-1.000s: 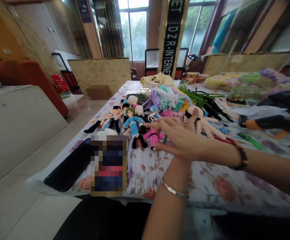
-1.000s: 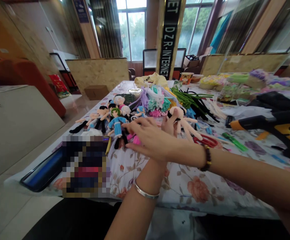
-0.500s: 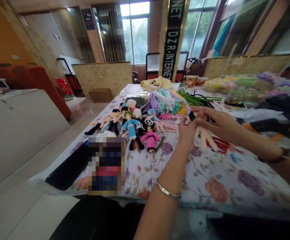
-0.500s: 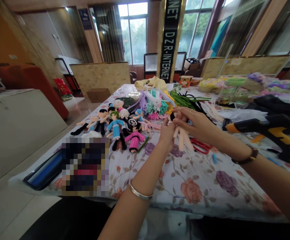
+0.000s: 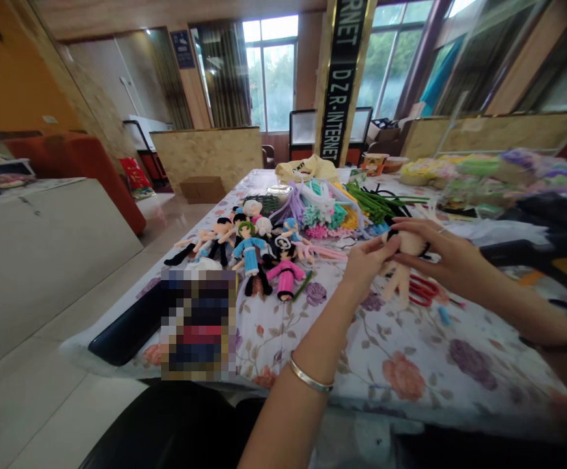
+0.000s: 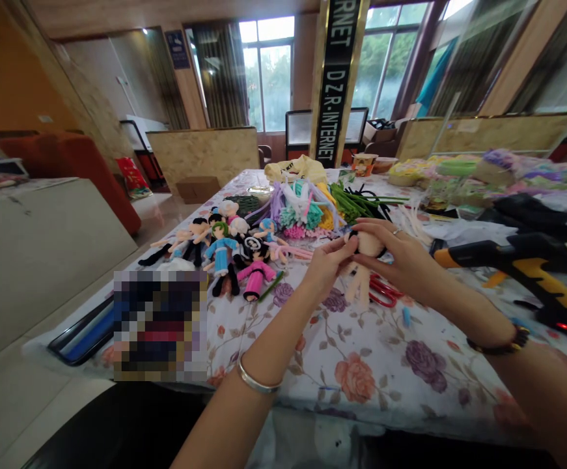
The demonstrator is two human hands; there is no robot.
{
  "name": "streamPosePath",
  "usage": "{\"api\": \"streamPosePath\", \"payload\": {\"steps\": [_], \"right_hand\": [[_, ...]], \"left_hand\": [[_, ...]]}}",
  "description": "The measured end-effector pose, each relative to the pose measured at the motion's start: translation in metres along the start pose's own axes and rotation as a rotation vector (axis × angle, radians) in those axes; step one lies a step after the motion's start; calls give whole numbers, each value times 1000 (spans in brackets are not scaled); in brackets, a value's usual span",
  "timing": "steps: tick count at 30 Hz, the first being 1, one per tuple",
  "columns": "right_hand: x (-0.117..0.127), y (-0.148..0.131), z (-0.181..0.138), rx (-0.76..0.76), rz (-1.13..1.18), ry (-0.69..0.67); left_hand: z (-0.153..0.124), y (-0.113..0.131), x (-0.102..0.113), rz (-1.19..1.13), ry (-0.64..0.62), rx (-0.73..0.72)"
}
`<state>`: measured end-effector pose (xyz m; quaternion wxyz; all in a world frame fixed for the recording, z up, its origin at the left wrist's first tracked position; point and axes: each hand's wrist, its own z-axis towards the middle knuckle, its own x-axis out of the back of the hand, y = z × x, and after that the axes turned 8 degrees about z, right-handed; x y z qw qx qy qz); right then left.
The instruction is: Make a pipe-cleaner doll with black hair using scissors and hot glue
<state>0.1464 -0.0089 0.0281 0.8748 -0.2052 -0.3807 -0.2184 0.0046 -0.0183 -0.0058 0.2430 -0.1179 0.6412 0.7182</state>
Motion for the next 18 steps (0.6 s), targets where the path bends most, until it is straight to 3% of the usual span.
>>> {"api": "streamPosePath", "payload": {"steps": [5, 12, 18], "right_hand": [[10, 3, -4, 34, -8, -64], [14, -3, -3, 22, -24, 55], [19, -1, -2, 17, 50, 105]], "left_hand": [[1, -1, -1, 57, 33, -72], [-2, 8, -6, 100, 68, -142], [1, 9, -5, 165, 17, -183]]}}
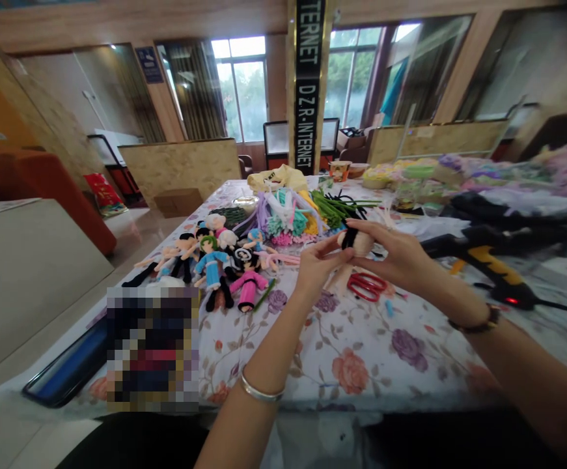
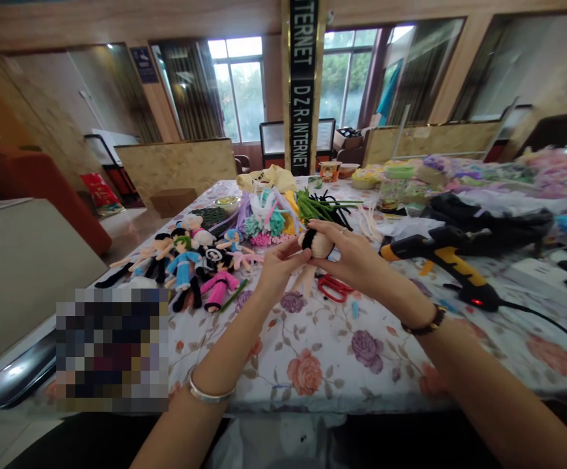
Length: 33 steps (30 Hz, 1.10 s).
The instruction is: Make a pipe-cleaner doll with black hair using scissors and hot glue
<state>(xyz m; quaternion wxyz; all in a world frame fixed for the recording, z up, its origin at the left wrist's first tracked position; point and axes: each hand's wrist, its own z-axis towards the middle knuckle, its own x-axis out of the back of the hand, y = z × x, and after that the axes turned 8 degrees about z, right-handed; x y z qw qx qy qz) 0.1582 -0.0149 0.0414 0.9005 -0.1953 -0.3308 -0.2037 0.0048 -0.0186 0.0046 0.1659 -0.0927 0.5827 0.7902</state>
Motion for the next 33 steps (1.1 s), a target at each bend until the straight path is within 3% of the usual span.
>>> {"api": "streamPosePath", "payload": {"steps": [8, 12, 21, 27, 33], "right_hand": [[-5, 5, 0, -22, 158, 29], [-14, 14, -4, -6, 269, 115], [-11, 20, -3, 60, 181, 145], [-8, 19, -2, 174, 99, 94], [-8, 14, -2, 132, 94, 13]], "left_hand": [[-1, 4, -2, 42, 53, -72], [0, 4, -2, 63, 78, -98], [2, 0, -1, 162, 78, -155], [1, 3, -3, 136, 87, -112], [4, 1, 2, 52, 38, 14]]}}
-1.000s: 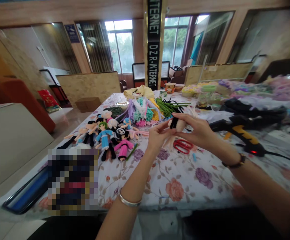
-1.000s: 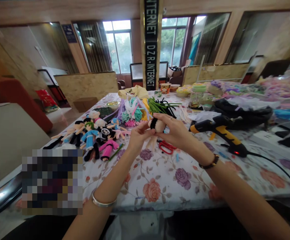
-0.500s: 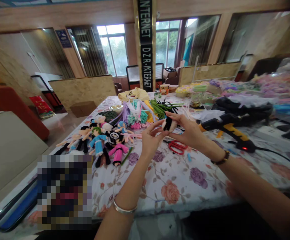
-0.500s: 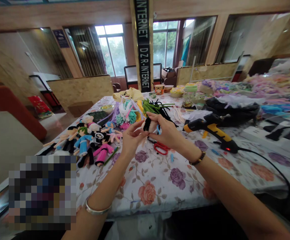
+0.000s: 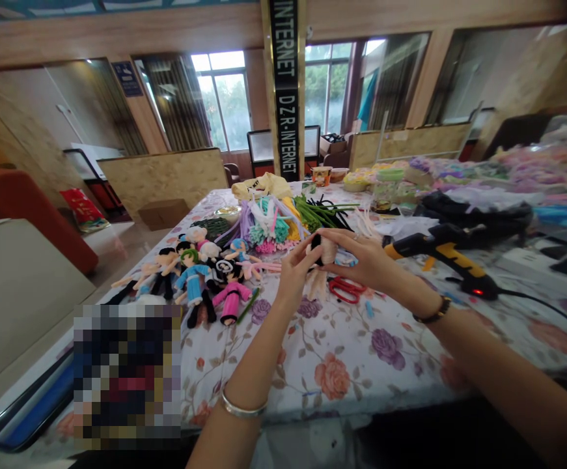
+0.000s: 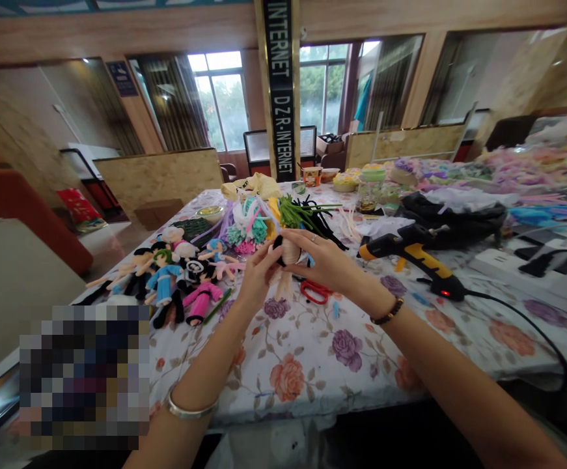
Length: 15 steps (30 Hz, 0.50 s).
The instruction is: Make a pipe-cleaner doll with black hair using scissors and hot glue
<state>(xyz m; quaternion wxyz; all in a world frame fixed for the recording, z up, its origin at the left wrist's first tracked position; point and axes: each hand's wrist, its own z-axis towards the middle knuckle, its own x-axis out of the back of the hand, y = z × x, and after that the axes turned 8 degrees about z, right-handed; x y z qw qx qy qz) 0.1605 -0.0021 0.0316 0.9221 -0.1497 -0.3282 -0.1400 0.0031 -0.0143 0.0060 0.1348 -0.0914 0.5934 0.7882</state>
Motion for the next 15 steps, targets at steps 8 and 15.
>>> {"api": "streamPosePath", "payload": {"steps": [8, 15], "right_hand": [[0, 2, -3, 110, -62, -16], [-1, 1, -1, 50, -112, 32]], "left_hand": [[0, -1, 1, -22, 54, 4], [2, 9, 1, -189, 155, 15]]}}
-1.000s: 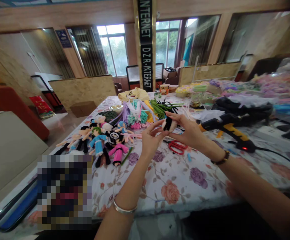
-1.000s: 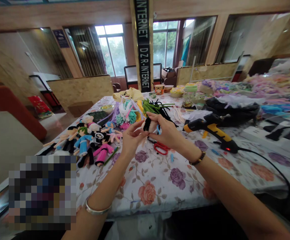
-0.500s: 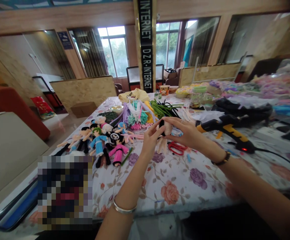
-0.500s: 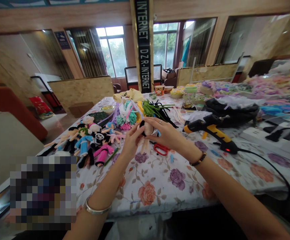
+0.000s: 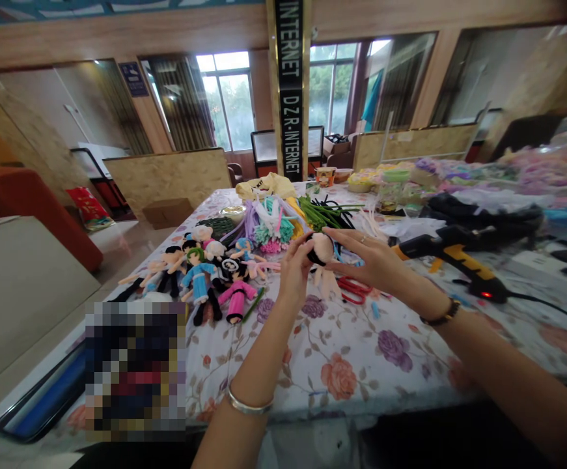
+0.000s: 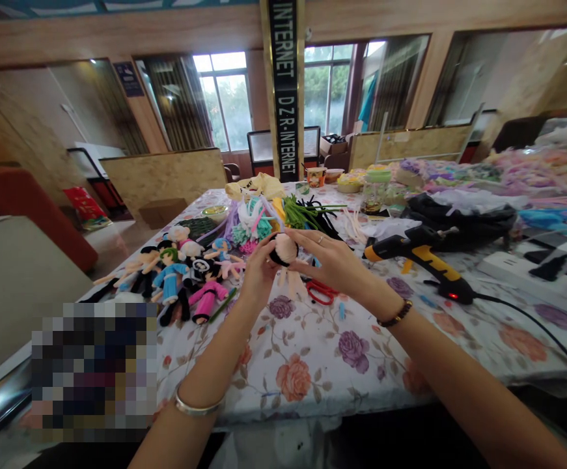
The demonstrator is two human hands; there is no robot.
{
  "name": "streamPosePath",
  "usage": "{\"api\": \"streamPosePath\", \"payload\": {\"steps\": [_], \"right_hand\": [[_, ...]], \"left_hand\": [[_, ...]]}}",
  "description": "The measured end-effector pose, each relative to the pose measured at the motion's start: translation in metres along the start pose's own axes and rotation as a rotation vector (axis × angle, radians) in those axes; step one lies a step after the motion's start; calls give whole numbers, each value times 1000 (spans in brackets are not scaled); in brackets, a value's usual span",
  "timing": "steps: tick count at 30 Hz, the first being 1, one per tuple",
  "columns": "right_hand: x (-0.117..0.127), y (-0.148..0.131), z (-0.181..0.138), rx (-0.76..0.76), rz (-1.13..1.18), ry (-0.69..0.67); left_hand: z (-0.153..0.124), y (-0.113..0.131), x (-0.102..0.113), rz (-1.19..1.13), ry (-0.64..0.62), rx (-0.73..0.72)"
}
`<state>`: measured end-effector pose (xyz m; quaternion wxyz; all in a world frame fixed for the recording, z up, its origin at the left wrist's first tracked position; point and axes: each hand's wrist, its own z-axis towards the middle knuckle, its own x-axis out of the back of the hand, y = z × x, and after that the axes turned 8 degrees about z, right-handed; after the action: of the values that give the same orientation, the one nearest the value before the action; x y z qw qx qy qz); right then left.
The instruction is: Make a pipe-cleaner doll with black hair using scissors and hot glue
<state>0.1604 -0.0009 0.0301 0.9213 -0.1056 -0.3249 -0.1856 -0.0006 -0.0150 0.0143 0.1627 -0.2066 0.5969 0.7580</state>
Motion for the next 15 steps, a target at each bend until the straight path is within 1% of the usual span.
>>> {"api": "streamPosePath", "payload": {"steps": [2, 4, 6, 8, 11, 13, 15], "right_hand": [[2, 6, 0, -79, -44, 74], [4, 17, -2, -187, -67, 179], [5, 32, -5, -317, -70, 203], [3, 46, -10, -448, -75, 141], [-4, 62, -20, -572, -66, -71], [-11, 69, -27, -596, -86, -205], [-17, 73, -32, -583, -90, -283]], "left_hand": [[3, 2, 2, -72, 66, -1], [6, 4, 5, -144, 147, 2], [9, 6, 8, -203, 222, 4], [11, 7, 9, -241, 272, 22], [12, 8, 9, -281, 325, 47], [12, 8, 8, -301, 339, 39], [13, 8, 8, -318, 338, 19]]}}
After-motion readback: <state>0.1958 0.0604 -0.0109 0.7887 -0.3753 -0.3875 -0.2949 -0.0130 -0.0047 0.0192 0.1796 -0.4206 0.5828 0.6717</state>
